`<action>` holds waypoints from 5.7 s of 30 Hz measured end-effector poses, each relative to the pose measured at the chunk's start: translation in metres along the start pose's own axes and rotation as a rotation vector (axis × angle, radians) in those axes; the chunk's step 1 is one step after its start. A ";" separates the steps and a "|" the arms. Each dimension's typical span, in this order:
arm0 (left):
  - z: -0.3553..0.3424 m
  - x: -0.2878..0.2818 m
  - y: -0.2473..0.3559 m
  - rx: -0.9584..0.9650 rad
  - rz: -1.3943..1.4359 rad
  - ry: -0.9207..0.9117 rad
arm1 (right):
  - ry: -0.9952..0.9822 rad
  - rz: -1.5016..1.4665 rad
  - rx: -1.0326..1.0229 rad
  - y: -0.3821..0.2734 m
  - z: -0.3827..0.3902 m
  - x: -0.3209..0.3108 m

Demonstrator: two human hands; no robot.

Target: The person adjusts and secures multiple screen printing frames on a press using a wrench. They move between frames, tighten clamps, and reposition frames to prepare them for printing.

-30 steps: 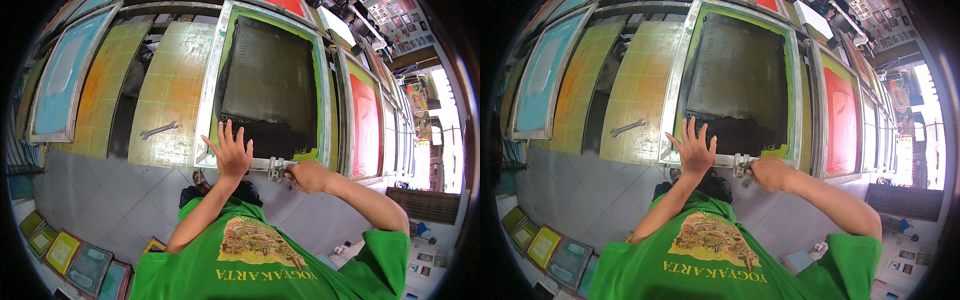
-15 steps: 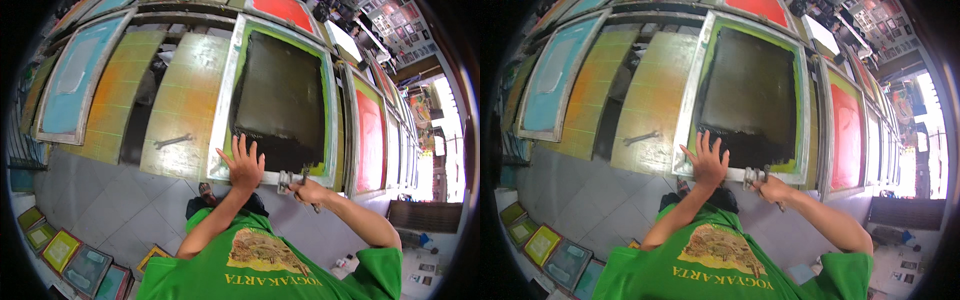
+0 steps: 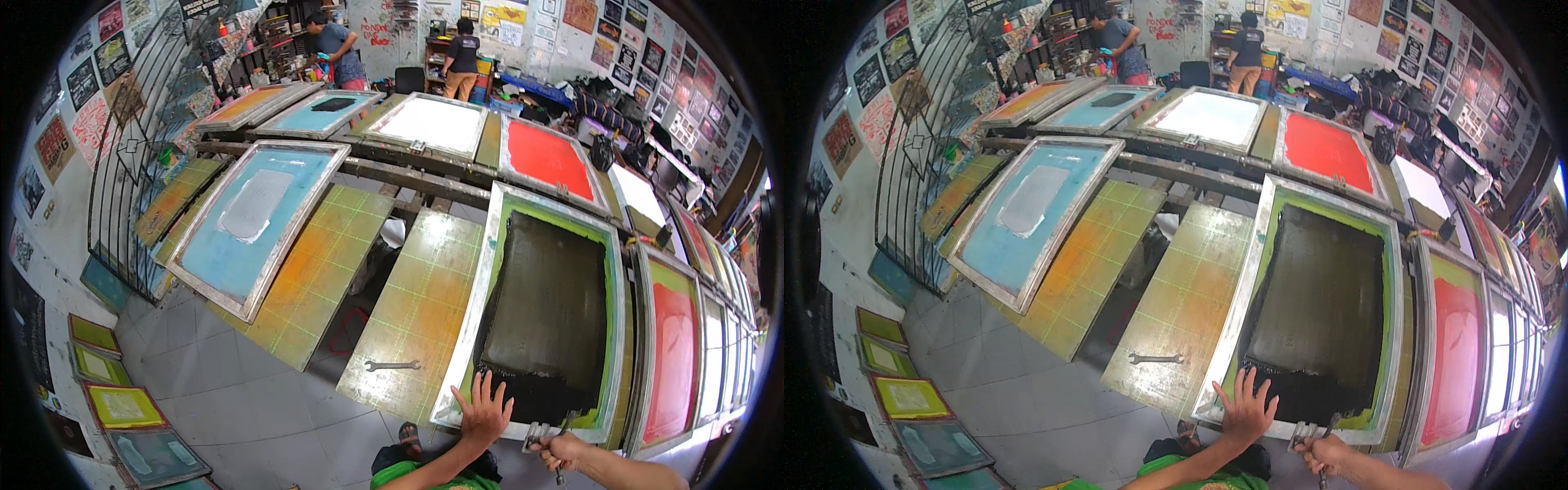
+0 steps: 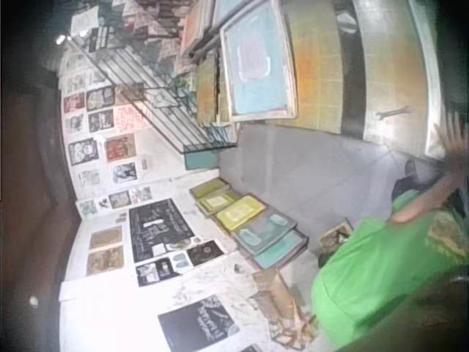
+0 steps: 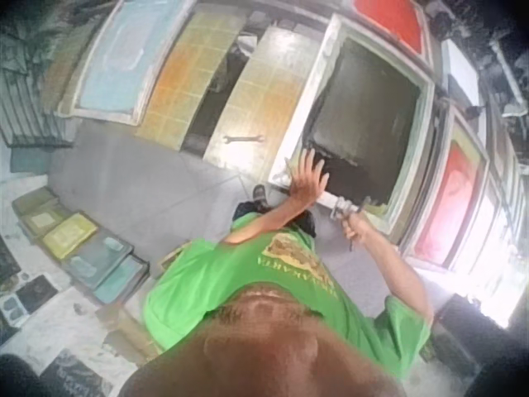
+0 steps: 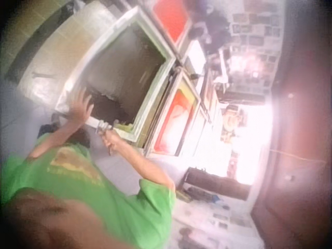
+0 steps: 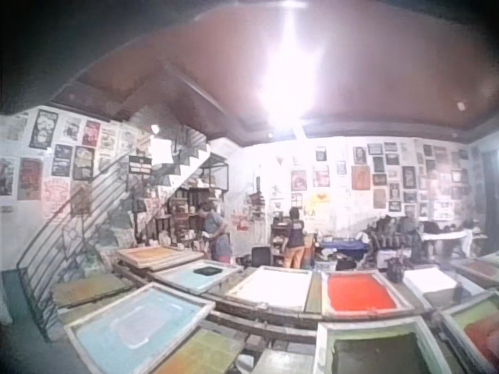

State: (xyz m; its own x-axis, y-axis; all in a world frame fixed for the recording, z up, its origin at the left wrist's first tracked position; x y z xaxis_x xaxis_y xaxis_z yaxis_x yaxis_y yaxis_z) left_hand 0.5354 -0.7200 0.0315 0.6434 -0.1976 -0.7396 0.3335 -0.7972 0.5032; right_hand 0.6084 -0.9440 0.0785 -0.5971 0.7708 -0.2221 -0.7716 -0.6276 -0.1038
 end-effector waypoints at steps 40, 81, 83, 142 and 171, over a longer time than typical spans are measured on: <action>0.020 -0.012 0.001 0.237 0.534 0.057 | 0.959 0.180 -1.331 0.018 0.001 0.012; 0.099 0.023 0.092 0.114 0.415 0.064 | 0.424 0.000 -1.505 0.057 -0.091 -0.033; 0.103 0.024 0.087 0.082 0.433 0.071 | 0.482 -0.004 -1.616 0.060 -0.074 -0.029; 0.086 0.013 0.094 0.117 0.319 -0.092 | 0.318 -0.230 -1.439 0.056 -0.062 -0.039; 0.097 0.026 0.098 0.109 0.316 -0.045 | 0.417 -0.326 -1.538 0.063 -0.068 -0.033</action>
State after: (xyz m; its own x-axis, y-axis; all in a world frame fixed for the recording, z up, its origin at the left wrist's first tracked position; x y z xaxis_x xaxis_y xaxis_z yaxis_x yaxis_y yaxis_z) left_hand 0.5173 -0.8585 0.0181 0.6716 -0.4679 -0.5745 0.0447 -0.7484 0.6618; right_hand 0.5950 -1.0165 0.0134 -0.1662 0.9648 -0.2039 0.2417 -0.1606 -0.9570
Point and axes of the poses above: each hand's wrist, its own z-axis away from the middle knuckle, its own x-axis out of the palm, y = z × x, the point moved 3 cm from there along -z, towards the middle knuckle, and after that the axes turned 11 degrees about y, right-handed, at the moved point
